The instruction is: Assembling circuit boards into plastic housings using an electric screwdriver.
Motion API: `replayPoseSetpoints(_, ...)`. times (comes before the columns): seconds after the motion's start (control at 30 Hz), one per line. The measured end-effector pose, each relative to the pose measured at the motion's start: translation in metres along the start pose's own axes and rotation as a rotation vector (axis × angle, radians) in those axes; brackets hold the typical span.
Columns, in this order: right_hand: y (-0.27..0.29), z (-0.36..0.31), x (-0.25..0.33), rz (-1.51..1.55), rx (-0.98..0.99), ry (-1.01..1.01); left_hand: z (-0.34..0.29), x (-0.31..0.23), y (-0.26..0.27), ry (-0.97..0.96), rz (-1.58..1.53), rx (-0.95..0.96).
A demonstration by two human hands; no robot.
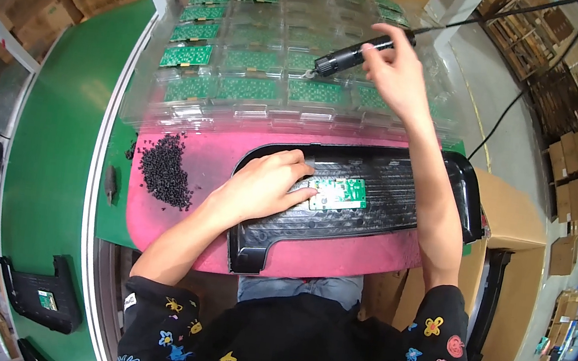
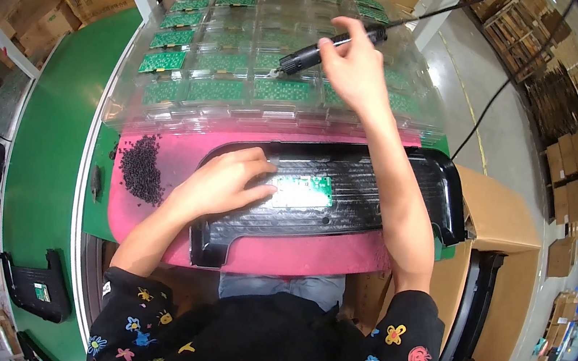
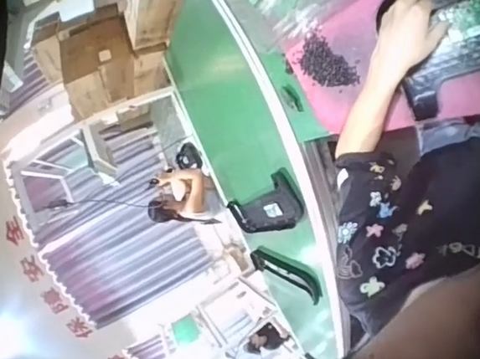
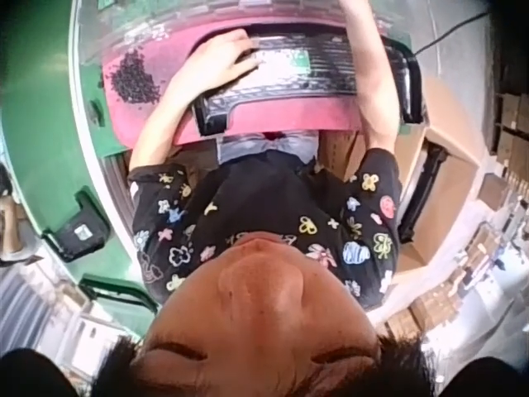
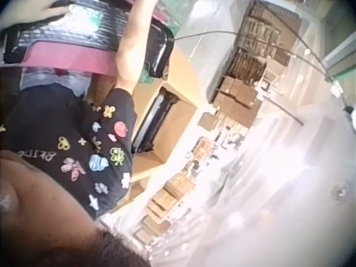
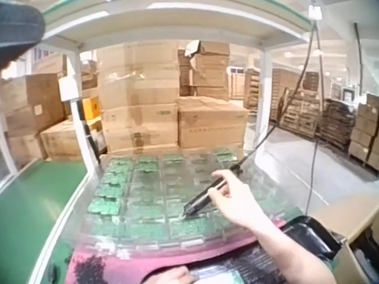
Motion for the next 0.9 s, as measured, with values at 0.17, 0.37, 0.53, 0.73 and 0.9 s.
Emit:
replayPoseSetpoints(0.17, -0.049, -0.005, -0.022, -0.070, 0.371, -0.386, 0.004, -0.004, -0.004, -0.014, -0.009, 0.020)
replayPoseSetpoints(0.37, -0.046, 0.000, -0.020, 0.197, 0.218, -0.232, 0.005, -0.006, -0.008, -0.009, -0.002, 0.008)
replayPoseSetpoints(0.53, 0.010, -0.055, 0.058, 1.039, -0.003, 0.281, 0.002, -0.004, 0.001, -0.006, 0.024, -0.005)
replayPoseSetpoints(0.73, 0.004, -0.077, 0.062, 1.329, 0.114, -0.168, 0.005, 0.000, 0.021, 0.055, -0.242, -0.048)
replayPoseSetpoints(0.9, 0.008, -0.091, 0.051, 1.659, 0.152, -0.112, 0.005, -0.001, 0.014, 0.028, -0.670, -0.056)
Point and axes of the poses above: each hand's wrist, its own z-axis towards the middle knuckle, its own y-axis out of the back of the hand, x = y × z, the point moved 7 cm from there along z, towards the middle knuckle, and after that the axes turned 6 degrees about z, right-handed, at the moved point
